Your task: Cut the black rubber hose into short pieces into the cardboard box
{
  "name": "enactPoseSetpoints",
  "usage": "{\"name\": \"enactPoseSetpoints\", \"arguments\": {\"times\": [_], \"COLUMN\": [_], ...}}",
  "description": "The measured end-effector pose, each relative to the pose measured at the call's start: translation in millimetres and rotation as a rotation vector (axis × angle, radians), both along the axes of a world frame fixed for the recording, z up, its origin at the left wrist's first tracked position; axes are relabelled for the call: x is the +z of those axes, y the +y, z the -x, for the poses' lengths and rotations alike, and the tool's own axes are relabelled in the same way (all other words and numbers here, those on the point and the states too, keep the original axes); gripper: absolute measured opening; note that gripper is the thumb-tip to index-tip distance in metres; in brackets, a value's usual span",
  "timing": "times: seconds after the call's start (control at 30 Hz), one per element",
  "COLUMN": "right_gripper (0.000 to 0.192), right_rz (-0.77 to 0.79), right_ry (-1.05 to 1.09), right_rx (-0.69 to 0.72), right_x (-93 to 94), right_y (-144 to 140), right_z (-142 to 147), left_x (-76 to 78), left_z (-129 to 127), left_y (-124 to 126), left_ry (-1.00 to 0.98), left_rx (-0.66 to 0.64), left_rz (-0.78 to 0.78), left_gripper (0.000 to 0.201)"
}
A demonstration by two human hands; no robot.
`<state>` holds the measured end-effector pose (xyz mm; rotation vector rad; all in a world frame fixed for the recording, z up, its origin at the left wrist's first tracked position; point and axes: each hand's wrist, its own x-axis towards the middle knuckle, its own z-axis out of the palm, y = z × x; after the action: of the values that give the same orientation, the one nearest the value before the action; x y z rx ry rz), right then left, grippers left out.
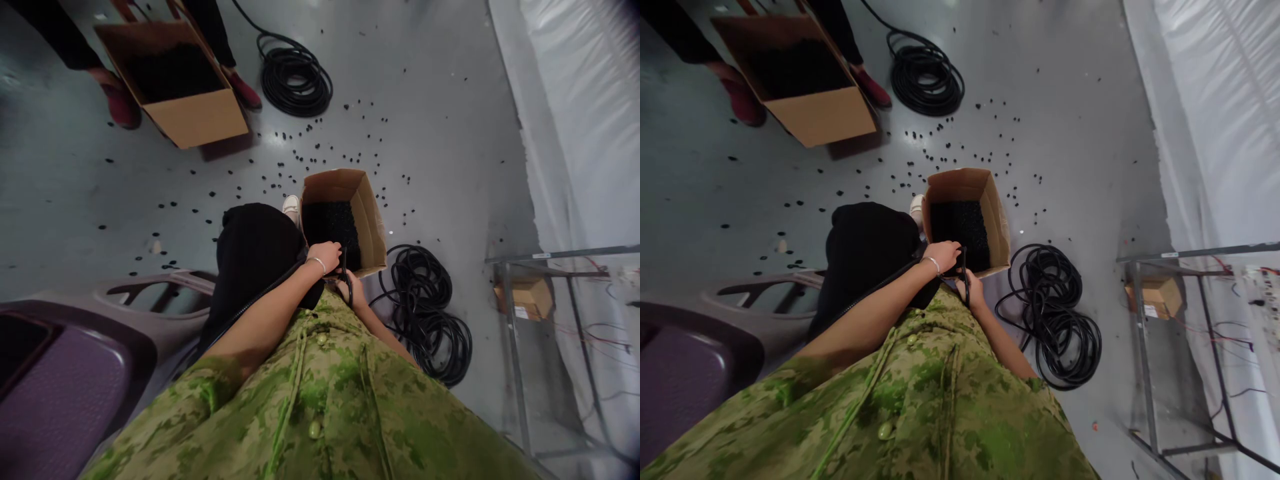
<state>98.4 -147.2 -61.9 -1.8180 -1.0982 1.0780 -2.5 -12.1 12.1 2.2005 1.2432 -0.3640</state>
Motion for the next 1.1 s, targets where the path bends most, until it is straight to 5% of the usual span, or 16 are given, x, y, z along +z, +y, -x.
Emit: {"name": "enactPoseSetpoints", "arguments": {"times": [0.73,1.1], "right_gripper": [0.031,0.027], "right_rz": [0.019,-0.040], "right_ry": [-0.079,-0.146], "right_rx": [0.007,0.052], "right_x": [0.8,-29.3], "right_y": [-1.1,1.9], "right_z": [1.4,-0.3], "left_x": [-5.1,-11.9], "left_z": [0.4,-1.1], "left_y": [-0.1,5.7], "left_ry": [-0.018,0.049], "left_rx": [-0.014,-0.023], "left_rz": [-0.021,0.021], "left_gripper": [0.031,0.030]}}
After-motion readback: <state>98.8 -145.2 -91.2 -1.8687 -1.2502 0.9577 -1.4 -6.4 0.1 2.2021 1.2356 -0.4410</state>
